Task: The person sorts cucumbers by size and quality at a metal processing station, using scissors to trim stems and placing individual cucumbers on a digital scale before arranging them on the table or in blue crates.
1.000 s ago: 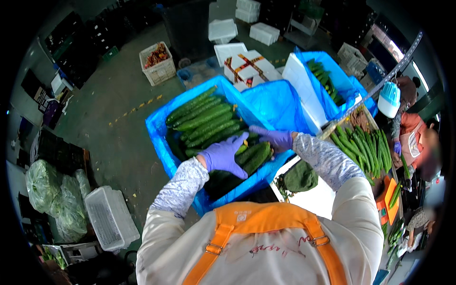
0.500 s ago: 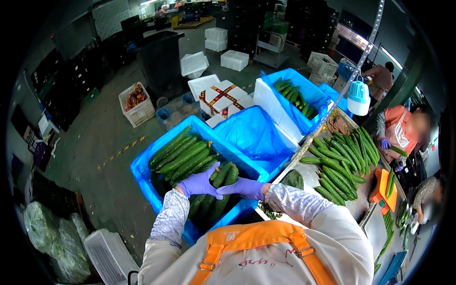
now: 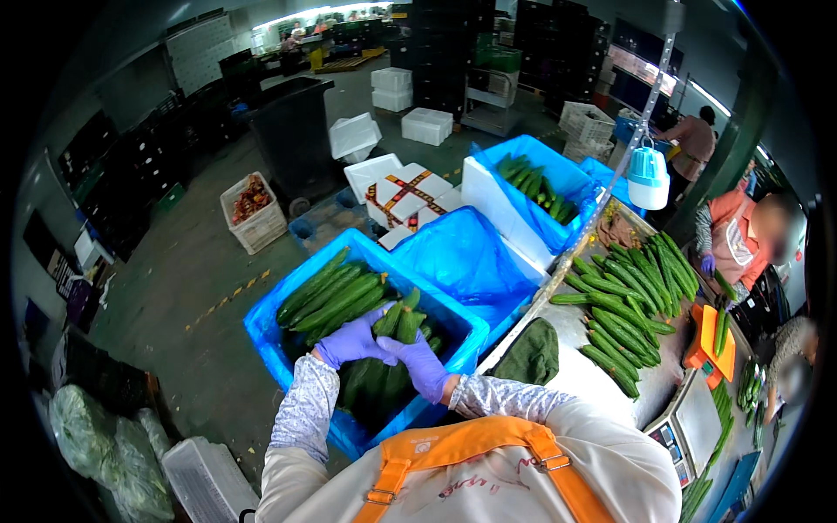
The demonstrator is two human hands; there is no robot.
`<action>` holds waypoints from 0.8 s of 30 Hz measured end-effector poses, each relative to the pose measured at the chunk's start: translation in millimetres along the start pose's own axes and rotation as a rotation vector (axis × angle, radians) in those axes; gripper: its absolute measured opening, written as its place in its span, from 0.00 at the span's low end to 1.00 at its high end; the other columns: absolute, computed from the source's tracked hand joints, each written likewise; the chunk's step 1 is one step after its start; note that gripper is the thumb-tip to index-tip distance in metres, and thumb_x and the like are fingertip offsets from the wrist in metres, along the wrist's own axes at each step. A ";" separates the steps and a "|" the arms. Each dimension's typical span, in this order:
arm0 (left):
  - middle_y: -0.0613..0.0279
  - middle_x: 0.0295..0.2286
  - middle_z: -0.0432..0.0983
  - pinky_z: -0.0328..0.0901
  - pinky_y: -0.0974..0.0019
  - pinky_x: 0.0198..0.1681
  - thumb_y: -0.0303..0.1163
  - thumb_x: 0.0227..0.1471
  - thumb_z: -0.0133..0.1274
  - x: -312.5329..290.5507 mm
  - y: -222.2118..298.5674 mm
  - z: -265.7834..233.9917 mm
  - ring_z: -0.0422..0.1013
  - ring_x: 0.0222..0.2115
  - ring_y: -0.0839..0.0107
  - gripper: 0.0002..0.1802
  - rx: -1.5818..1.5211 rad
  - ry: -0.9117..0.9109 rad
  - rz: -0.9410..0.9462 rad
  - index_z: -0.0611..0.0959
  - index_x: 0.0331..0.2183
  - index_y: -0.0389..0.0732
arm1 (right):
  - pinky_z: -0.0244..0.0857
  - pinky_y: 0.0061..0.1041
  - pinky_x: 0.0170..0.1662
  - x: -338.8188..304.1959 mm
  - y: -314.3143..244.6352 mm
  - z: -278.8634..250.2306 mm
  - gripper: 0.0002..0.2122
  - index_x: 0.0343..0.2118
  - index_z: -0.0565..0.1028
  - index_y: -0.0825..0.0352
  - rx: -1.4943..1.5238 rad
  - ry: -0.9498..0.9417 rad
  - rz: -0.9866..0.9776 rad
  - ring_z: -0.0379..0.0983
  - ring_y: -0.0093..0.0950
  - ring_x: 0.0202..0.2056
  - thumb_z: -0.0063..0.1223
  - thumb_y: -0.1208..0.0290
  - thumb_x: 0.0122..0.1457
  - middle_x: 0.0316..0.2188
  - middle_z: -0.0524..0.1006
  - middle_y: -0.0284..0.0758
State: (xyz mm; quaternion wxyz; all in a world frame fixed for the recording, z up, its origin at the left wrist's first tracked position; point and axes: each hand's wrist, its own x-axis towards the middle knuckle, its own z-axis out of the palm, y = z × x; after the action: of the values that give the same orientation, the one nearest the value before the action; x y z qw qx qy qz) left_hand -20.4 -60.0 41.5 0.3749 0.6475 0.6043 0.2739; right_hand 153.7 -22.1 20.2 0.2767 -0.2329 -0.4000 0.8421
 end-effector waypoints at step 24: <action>0.64 0.34 0.76 0.66 0.70 0.40 0.30 0.50 0.59 116.0 193.4 338.7 0.72 0.36 0.75 0.18 -1.133 0.243 0.114 0.79 0.44 0.36 | 0.67 0.26 0.43 -224.2 -255.4 -160.0 0.27 0.44 0.76 0.71 -1.115 0.217 0.331 0.75 0.25 0.36 0.66 0.56 0.46 0.35 0.80 0.38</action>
State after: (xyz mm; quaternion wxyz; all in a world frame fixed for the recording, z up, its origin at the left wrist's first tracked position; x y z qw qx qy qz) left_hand 378.6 4.5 -4.7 0.5754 0.3415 0.3664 0.6466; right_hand 488.9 53.3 172.1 0.0168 -0.4872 -0.7099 0.5084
